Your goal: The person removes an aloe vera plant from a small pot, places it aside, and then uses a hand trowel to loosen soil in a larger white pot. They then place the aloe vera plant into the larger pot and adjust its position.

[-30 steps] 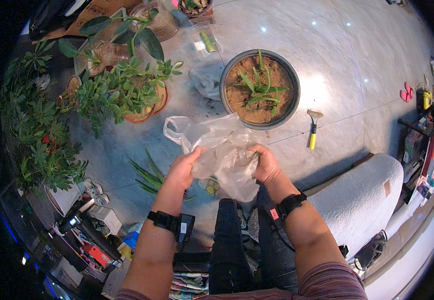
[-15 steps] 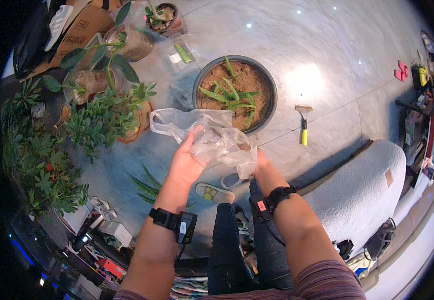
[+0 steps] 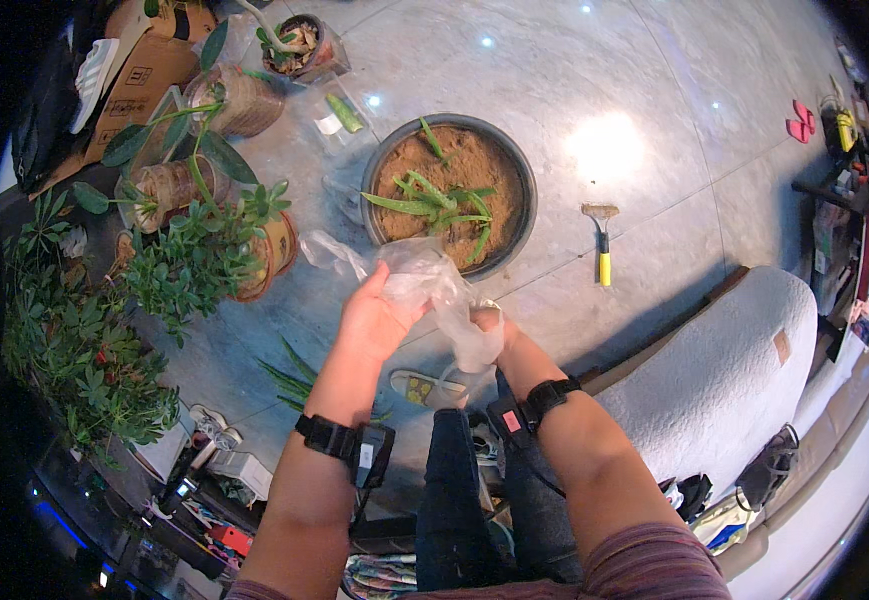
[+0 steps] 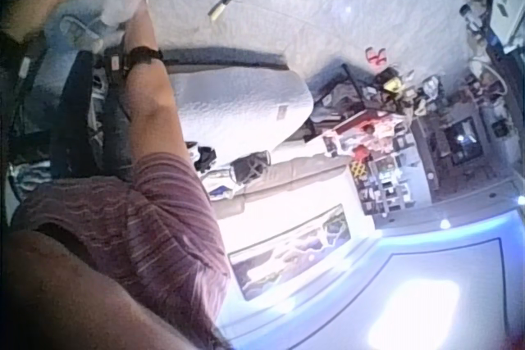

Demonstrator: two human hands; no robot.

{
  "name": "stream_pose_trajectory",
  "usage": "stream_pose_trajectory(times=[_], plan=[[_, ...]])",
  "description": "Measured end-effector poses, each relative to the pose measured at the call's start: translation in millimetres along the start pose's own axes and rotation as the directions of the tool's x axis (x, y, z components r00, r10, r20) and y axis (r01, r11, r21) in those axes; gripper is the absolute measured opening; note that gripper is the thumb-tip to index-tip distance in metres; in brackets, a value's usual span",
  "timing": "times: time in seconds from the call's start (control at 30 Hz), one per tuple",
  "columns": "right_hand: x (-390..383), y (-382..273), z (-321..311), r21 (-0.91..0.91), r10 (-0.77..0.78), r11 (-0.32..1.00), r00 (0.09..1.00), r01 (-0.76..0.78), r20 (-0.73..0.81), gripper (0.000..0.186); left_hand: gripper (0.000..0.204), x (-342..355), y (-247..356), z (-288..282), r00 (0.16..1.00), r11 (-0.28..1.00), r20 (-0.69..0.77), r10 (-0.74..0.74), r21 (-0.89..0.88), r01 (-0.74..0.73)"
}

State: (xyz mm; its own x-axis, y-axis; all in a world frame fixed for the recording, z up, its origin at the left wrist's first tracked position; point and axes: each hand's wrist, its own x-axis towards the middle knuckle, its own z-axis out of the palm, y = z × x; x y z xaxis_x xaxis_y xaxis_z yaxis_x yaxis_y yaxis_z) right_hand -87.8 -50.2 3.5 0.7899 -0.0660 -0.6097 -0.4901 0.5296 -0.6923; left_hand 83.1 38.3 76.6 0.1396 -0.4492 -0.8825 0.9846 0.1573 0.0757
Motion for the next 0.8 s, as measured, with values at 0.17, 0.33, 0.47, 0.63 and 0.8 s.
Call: stream_pose_trajectory(times=[0.17, 0.33, 0.47, 0.63, 0.8], plan=[[2, 10, -8, -0.2, 0.164, 0.965, 0.986, -0.167, -0.035, 0.03, 0.042, -5, -1, -6, 0.994, 0.964, -0.105, 0.031, 0.268, -0.001], [-2, 12, -15, -0.264, 0.464, 0.845, 0.883, -0.464, -0.069, 0.041, 0.042, -45, -6, -53, 0.957, 0.812, -0.229, 0.181, 0.583, -0.014], [-9, -7, 13, 0.131, 0.518, 0.852, 0.854, -0.508, -0.058, 0.073, 0.048, -82, -1, -116, 0.836, 0.005, -0.048, 0.547, 0.999, 0.054], [10, -13, 66, -0.217, 0.469, 0.865, 0.882, -0.452, 0.033, 0.102, 0.054, -94, 2, -161, 0.881, -0.306, -0.105, 0.461, 0.913, 0.269], [53, 17, 109, -0.303, 0.677, 0.698, 0.736, -0.649, -0.018, 0.083, 0.055, -79, -18, -165, 0.9, -0.257, 0.272, 0.341, 0.948, -0.189]])
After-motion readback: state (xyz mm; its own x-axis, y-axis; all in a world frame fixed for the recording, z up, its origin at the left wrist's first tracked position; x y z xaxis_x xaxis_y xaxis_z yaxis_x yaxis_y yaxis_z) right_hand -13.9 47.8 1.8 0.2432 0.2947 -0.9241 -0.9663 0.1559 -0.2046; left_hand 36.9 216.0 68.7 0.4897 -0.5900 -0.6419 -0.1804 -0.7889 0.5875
